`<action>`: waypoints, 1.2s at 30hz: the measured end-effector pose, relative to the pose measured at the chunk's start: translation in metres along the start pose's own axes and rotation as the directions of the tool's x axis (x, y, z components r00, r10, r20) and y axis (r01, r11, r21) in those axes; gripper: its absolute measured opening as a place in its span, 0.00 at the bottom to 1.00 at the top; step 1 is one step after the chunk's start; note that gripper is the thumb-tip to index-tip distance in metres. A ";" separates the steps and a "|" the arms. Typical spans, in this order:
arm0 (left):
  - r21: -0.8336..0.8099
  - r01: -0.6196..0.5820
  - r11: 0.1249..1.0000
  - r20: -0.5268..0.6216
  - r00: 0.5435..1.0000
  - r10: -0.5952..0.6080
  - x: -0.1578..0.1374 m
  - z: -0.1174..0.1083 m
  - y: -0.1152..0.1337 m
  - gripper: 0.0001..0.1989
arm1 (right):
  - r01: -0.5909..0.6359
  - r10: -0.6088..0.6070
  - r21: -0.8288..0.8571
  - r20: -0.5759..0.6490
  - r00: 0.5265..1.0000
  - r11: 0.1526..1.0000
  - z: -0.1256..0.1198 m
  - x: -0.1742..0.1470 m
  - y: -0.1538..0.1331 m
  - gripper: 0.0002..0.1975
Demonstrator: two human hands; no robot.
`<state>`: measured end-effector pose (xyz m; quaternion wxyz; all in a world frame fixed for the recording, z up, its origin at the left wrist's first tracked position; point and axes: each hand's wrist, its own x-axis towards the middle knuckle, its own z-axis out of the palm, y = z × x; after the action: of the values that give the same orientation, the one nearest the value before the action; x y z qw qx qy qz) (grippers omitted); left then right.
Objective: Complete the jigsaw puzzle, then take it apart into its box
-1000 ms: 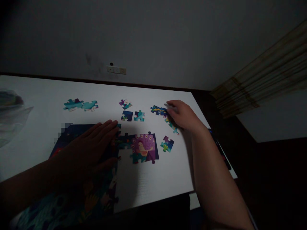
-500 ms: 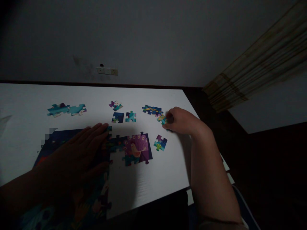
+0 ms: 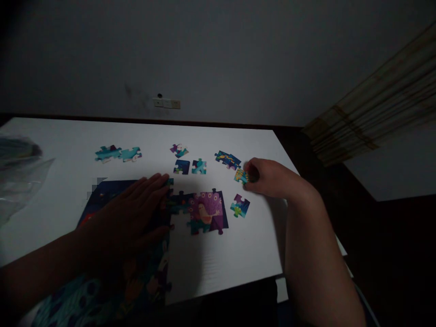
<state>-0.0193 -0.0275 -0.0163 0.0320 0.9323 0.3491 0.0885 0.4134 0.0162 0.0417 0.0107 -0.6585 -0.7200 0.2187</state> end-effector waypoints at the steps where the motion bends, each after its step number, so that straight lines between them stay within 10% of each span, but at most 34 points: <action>1: -0.003 0.000 1.000 0.001 1.000 0.000 0.000 0.000 0.000 0.41 | -0.005 0.005 0.000 -0.002 1.000 1.000 0.000 0.000 0.001 0.22; 23: -0.031 0.007 1.000 0.028 1.000 -0.006 0.002 -0.003 0.002 0.38 | -0.046 0.046 0.056 0.000 0.999 0.997 -0.005 -0.003 0.006 0.32; 30: -0.062 0.011 0.998 0.032 0.999 -0.009 0.003 -0.005 0.003 0.38 | 0.261 -0.267 -0.070 -0.392 0.880 0.963 0.017 0.011 -0.033 0.25; 36: -0.063 0.006 0.998 0.019 1.000 -0.004 0.003 -0.006 0.005 0.36 | 0.448 -0.450 -0.089 -0.337 0.827 0.890 0.055 0.038 -0.089 0.26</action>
<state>-0.0147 -0.0293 -0.0094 0.0647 0.9308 0.3482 0.0904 0.3074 0.0326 0.0110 0.1872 -0.4991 -0.8415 0.0877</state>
